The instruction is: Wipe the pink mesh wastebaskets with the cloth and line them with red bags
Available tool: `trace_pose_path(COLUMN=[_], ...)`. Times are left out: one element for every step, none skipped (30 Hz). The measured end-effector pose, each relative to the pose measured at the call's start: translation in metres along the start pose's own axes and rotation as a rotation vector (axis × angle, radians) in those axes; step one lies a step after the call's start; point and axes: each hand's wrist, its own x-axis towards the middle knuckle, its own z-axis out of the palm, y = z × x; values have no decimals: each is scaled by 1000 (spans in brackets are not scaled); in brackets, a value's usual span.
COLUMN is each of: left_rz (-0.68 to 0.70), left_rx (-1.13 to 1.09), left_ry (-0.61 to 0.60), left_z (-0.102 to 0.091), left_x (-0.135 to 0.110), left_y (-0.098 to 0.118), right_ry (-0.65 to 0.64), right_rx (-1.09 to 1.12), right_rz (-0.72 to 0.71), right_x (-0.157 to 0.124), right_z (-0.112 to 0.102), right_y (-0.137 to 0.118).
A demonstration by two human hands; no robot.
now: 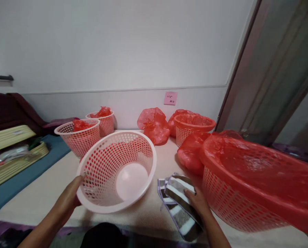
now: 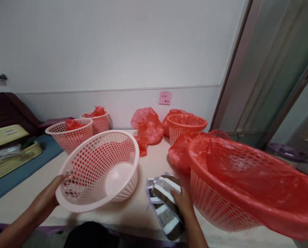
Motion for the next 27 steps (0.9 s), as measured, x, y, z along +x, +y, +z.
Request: trace_pose_path(left_rz=[11,20,26,31,34,38,42,46,48,51,53,59,63,67,71,76,81,85,87,86,81,75,70,70,75,85,99], left_rx=[15,24,29,32,33,35,35,34,32,31,31,33,34,36,37,35,30,24,19,14,9,4,-3,-13,-26,-42,-58], left_ry=[-21,-32,-39,-40,-43,-51,-58,-67,-80,-90,-102,-112,-123,-135,-145,-156,-168,-179,-188,-196,-206,-218,-231,-246,-263,-281,-298], left_z=[1,1,1,1,2,3,5,7,9,12,15,18,21,24,27,30,34,37,41,45,49,53,57,61,66,70,74], left_x=[3,5,8,11,13,14,15,15,15,15,15,16,17,19,21,24,27,30,33,36,37,39,40,40,40,41,41], left_y=[0,0,0,0,0,0,1,2,3,5,6,7,7,8,8,8,8,8,8,8,8,8,7,6,4,2,-2], right_ry=[23,40,55,77,98,121,148,178,206,225,229,207,158,94,26,-37,-88,-125,-149,-158,-155,-141,-118,-90,-61,-35,-14], right_rx=[-34,-72,-105,-132,-156,-181,-207,-231,-247,-253,-244,-220,-183,-144,-110,-83,-63,-54,-44,-18,22,69,115,155,182,193,202], right_rz=[19,35,44,42,36,19,-15,-62,-120,-183,-240,-280,-297,-298,-289,-270,-250,-236,-222,-202,-173,-139,-105,-71,-44,-25,-11], right_x=[4,7,7,5,2,-2,-7,-12,-17,-22,-27,-32,-37,-41,-45,-49,-52,-54,-55,-55,-53,-50,-47,-42,-38,-33,-29], right_z=[-4,-8,-11,-14,-15,-14,-12,-9,-3,4,12,22,33,44,55,66,76,85,92,98,102,104,105,105,104,103,101], right_y=[7,11,13,13,10,6,0,-6,-13,-19,-24,-28,-31,-34,-36,-38,-40,-42,-43,-45,-45,-45,-44,-43,-41,-39,-37])
